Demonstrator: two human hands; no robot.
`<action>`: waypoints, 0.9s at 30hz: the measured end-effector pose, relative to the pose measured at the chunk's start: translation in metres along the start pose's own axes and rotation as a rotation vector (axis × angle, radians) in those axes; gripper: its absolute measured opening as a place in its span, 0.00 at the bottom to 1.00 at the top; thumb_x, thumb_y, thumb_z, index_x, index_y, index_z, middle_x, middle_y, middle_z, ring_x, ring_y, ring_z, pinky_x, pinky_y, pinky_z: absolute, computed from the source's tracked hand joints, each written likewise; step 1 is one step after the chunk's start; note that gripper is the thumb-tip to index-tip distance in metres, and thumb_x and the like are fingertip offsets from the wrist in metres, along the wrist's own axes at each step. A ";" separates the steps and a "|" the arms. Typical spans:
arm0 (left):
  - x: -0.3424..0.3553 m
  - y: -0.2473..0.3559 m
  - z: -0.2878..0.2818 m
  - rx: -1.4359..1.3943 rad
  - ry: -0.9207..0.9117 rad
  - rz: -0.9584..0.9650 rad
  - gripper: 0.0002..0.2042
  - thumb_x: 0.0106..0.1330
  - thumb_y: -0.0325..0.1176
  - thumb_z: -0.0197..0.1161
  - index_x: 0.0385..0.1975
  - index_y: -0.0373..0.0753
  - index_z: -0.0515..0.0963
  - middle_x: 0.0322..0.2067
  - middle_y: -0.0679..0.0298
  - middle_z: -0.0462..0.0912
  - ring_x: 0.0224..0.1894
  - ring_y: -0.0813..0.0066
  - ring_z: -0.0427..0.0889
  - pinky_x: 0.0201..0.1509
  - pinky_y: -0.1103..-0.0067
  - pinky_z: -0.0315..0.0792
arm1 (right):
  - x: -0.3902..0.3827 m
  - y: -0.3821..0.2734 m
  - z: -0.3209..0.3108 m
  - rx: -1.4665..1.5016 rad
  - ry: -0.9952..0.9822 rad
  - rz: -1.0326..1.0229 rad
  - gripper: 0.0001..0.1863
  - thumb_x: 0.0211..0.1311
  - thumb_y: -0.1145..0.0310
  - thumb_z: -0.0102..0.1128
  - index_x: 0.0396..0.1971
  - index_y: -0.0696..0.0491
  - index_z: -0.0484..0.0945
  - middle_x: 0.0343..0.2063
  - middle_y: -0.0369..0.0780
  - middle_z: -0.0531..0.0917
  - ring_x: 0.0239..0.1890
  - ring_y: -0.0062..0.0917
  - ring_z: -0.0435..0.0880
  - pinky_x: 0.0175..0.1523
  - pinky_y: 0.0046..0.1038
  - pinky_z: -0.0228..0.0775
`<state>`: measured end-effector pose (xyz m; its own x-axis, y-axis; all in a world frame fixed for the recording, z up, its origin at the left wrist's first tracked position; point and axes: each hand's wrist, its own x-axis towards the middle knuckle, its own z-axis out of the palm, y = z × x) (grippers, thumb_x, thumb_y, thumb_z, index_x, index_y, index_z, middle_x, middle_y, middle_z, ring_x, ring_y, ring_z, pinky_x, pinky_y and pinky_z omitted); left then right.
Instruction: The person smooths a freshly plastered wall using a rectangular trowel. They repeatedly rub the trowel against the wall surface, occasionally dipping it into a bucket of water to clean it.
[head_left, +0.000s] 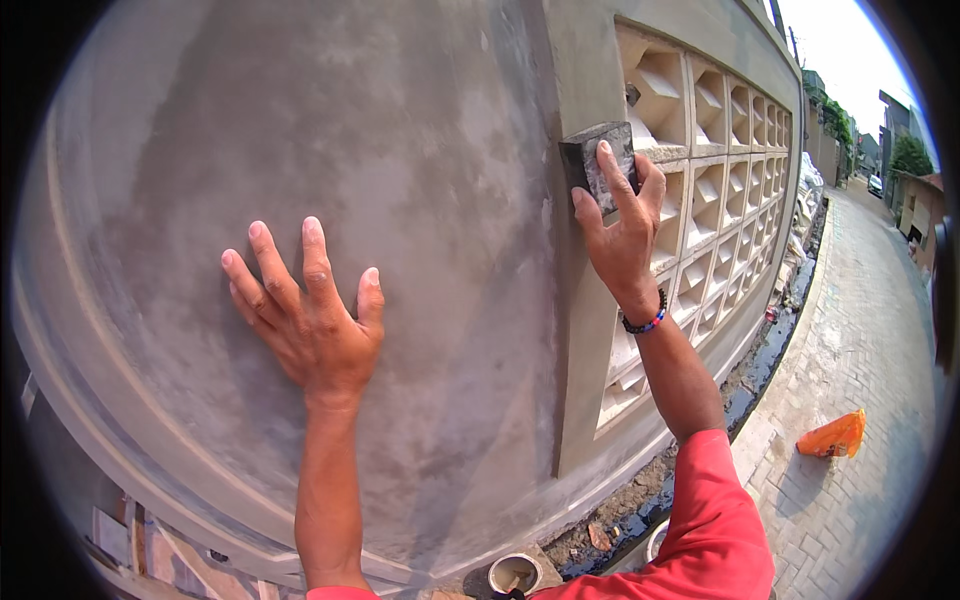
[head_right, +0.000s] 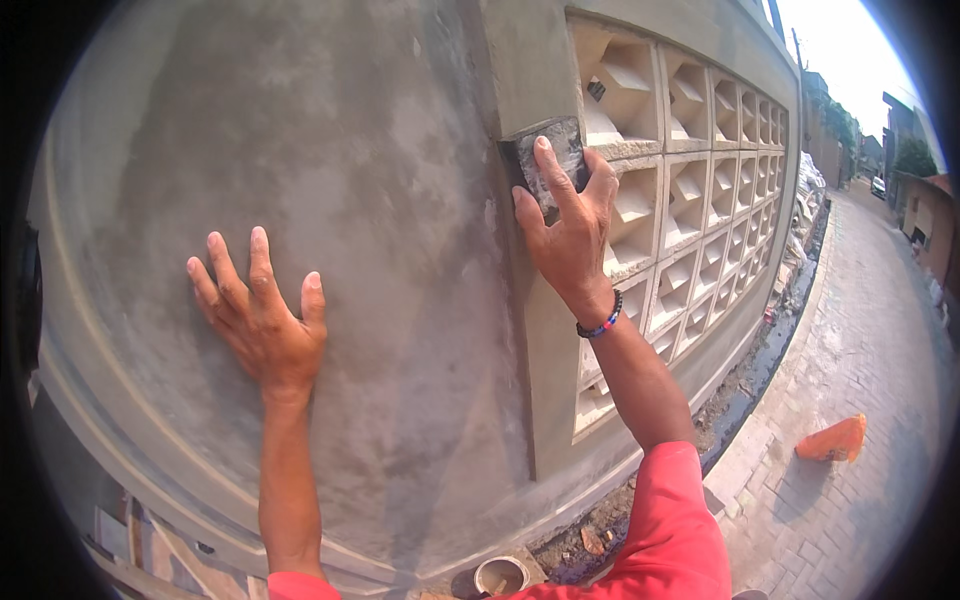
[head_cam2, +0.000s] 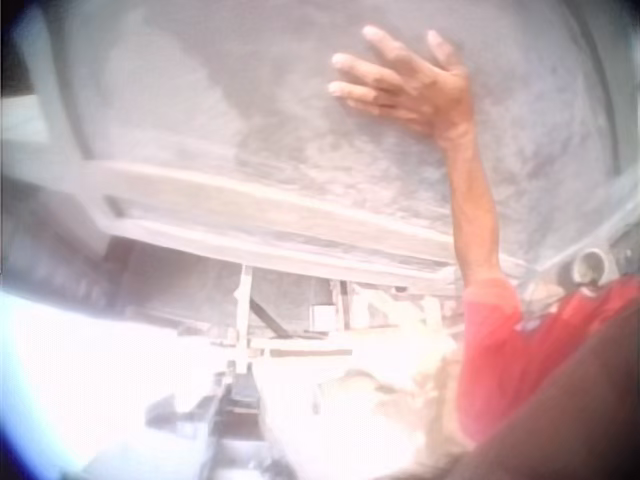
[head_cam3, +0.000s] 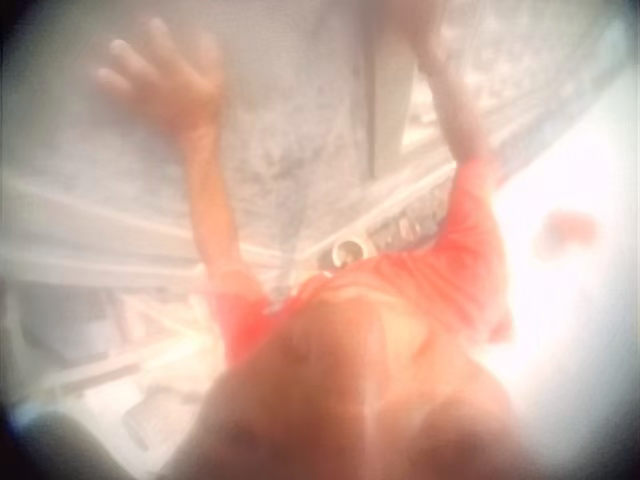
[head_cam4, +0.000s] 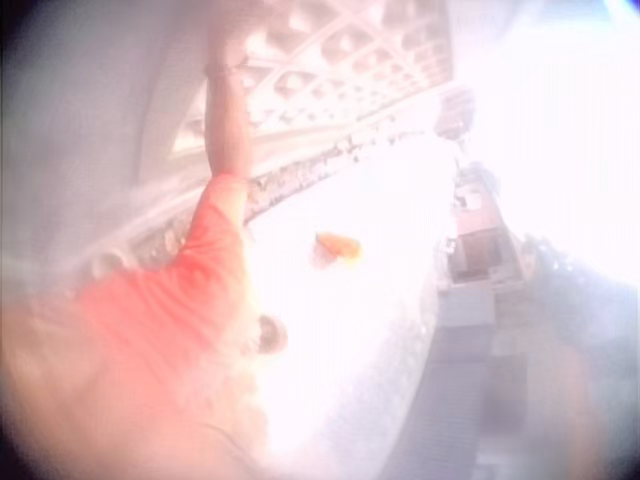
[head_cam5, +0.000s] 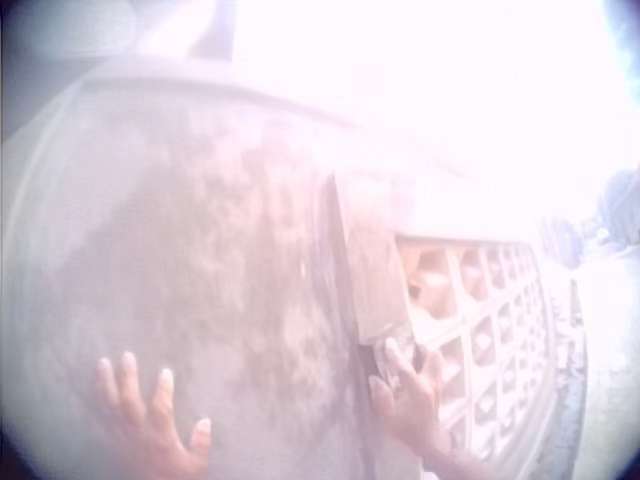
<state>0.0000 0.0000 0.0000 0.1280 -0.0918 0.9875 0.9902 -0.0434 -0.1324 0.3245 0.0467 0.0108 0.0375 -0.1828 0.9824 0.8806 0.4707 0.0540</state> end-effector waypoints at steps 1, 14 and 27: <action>0.002 -0.002 0.000 0.009 0.008 0.003 0.31 0.65 0.51 0.60 0.68 0.50 0.66 0.72 0.53 0.54 0.74 0.40 0.47 0.73 0.50 0.52 | 0.023 -0.008 0.007 -0.016 0.042 -0.017 0.32 0.53 0.62 0.71 0.62 0.45 0.77 0.54 0.51 0.73 0.58 0.46 0.69 0.67 0.45 0.58; -0.001 0.000 0.001 -0.045 -0.002 -0.016 0.31 0.65 0.49 0.61 0.67 0.50 0.67 0.72 0.52 0.55 0.74 0.40 0.49 0.73 0.50 0.52 | 0.050 -0.007 0.017 -0.074 0.140 0.017 0.29 0.54 0.61 0.69 0.60 0.41 0.79 0.44 0.52 0.74 0.53 0.46 0.70 0.60 0.44 0.63; -0.002 0.001 0.003 -0.092 -0.001 -0.030 0.30 0.61 0.50 0.64 0.65 0.52 0.69 0.71 0.50 0.56 0.74 0.39 0.46 0.71 0.48 0.53 | 0.082 -0.003 0.018 -0.175 0.153 -0.085 0.28 0.54 0.60 0.69 0.59 0.40 0.80 0.45 0.54 0.73 0.54 0.47 0.70 0.61 0.44 0.64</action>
<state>0.0014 0.0034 -0.0014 0.0984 -0.0885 0.9912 0.9844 -0.1376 -0.1100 0.3166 0.0456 0.0946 0.0192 -0.3500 0.9366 0.9514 0.2943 0.0905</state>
